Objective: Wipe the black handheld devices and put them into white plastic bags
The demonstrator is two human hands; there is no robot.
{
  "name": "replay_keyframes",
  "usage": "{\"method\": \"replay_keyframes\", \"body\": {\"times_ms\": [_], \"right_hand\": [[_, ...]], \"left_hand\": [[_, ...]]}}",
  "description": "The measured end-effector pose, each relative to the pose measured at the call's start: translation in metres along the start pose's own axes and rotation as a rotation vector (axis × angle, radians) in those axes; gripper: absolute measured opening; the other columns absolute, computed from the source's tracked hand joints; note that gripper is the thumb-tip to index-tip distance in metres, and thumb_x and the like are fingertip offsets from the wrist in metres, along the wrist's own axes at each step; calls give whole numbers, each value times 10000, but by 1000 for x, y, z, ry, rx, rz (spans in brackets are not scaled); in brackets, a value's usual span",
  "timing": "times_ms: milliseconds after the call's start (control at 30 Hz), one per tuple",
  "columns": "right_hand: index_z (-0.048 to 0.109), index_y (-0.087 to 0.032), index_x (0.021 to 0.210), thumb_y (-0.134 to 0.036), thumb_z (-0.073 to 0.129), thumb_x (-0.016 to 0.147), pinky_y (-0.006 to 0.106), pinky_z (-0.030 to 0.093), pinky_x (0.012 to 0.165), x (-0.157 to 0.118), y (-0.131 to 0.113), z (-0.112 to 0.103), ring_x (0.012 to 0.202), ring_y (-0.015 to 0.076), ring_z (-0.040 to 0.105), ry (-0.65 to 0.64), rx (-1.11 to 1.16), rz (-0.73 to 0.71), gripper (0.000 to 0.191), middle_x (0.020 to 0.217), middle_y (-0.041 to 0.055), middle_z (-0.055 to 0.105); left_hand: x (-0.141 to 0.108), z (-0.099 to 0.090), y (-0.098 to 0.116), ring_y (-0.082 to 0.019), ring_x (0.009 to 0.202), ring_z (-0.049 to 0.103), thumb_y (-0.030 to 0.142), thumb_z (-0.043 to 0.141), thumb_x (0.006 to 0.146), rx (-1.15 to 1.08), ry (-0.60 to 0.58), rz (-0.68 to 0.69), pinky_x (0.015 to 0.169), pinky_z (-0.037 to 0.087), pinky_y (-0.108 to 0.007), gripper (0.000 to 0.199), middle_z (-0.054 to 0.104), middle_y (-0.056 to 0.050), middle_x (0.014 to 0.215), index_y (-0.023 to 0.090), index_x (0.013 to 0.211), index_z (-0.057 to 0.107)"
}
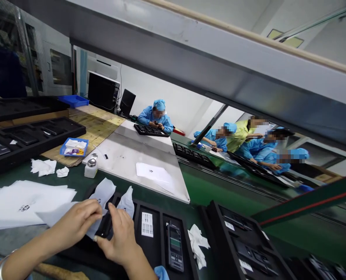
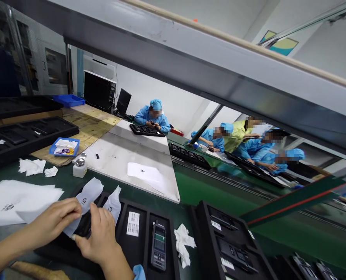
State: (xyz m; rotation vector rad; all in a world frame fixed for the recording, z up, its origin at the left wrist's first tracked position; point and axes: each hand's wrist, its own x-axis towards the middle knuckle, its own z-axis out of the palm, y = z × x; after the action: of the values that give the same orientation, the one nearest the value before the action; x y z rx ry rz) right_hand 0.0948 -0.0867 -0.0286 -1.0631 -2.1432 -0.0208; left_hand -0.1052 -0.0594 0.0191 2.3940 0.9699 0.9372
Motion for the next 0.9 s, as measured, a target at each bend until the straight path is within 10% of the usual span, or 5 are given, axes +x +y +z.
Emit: {"method": "replay_keyframes", "body": {"times_ms": [267, 433, 700, 900], "right_hand": [[449, -175, 1344, -524, 681, 788, 446, 507, 959, -13, 9, -38, 1082, 274, 606, 83, 93, 81, 696, 1182, 133, 614], [452, -174, 1354, -546, 698, 784, 453, 493, 992, -16, 11, -70, 1141, 283, 590, 50, 82, 72, 723, 1250, 144, 602], [212, -220, 1552, -632, 687, 808, 385, 527, 966, -13, -10, -104, 1097, 239, 619, 104, 318, 128, 974, 1305, 121, 572], [481, -244, 1404, -465, 583, 934, 385, 501, 979, -26, -13, -110, 1097, 218, 590, 157, 385, 255, 529, 1263, 96, 577]], "left_hand": [[-3, 3, 21, -220, 1049, 597, 251, 537, 955, 153, -6, 201, 908, 497, -332, 152, 649, -65, 1099, 240, 1062, 643], [3, 9, 11, -362, 1375, 386, 238, 759, 712, 355, -51, 187, 1158, 294, -583, 992, 408, -116, 1517, 290, 1551, 233], [21, 66, 31, -301, 1298, 498, 190, 627, 821, 10, 151, 119, 1075, 453, -477, 788, 478, -132, 1439, 269, 1503, 240], [31, 78, 61, -279, 1207, 572, 323, 663, 855, -385, 270, 8, 1001, 526, -403, 750, 509, -124, 1393, 247, 1490, 272]]}}
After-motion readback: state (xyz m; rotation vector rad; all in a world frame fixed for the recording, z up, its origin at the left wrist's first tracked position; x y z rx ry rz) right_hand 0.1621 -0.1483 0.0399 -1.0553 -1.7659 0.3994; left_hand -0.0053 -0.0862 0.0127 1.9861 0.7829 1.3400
